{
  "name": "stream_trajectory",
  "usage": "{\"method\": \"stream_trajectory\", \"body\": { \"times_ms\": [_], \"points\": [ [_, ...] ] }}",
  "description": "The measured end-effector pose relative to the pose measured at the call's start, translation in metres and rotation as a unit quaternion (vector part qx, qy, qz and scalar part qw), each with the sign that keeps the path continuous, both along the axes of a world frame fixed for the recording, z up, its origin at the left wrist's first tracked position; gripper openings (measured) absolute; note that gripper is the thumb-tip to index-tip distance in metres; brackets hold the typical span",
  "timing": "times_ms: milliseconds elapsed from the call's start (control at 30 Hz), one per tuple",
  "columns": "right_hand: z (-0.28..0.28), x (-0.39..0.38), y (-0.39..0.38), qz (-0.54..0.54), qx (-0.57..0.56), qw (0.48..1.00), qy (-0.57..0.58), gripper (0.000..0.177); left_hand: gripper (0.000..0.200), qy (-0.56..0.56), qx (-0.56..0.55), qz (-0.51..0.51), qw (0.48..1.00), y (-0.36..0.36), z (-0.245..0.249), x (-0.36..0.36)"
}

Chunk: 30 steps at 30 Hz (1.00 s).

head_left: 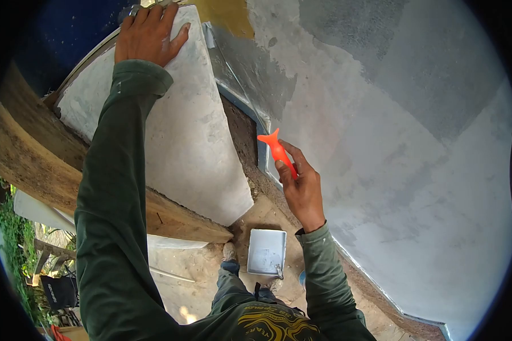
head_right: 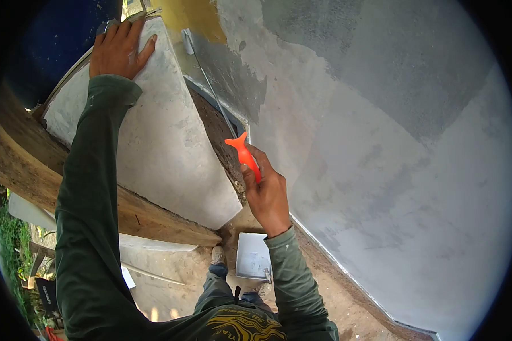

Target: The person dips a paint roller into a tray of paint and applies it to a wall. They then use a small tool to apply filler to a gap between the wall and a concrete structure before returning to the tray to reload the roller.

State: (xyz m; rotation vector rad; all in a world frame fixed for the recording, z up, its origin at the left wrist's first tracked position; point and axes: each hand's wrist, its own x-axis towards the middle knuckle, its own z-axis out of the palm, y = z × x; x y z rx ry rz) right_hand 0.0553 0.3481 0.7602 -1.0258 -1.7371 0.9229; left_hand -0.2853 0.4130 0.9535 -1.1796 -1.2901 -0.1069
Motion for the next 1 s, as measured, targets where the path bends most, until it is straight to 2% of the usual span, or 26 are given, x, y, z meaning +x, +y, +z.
{"method": "stream_trajectory", "body": {
  "times_ms": [100,133,267,433,600,733,1000],
  "points": [
    [0.006,-0.011,0.006,-0.005,0.006,1.000,0.002,0.041,0.049,0.004,0.009,-0.031,0.999,0.001,0.001,-0.001],
    [0.015,-0.013,0.007,0.004,-0.038,0.999,-0.012,0.040,0.049,-0.012,-0.001,-0.030,0.999,-0.001,0.002,0.001],
    [0.018,-0.019,0.017,-0.012,-0.007,1.000,-0.022,0.036,0.050,-0.030,-0.020,-0.020,0.999,-0.004,0.005,0.009],
    [0.014,0.015,-0.001,-0.007,-0.016,1.000,-0.011,0.038,0.051,-0.042,-0.027,0.014,0.999,-0.007,0.006,0.016],
    [0.004,0.049,-0.028,-0.006,-0.032,0.999,0.028,0.039,0.050,-0.032,-0.020,0.005,0.999,-0.007,0.006,0.017],
    [0.004,0.037,-0.013,-0.008,-0.024,1.000,0.002,0.040,0.049,-0.041,-0.024,0.015,0.999,-0.008,0.007,0.021],
    [0.006,-0.039,0.036,-0.021,0.021,1.000,-0.001,0.036,0.048,-0.029,-0.019,0.007,0.999,-0.008,0.006,0.018]
  ]
}}
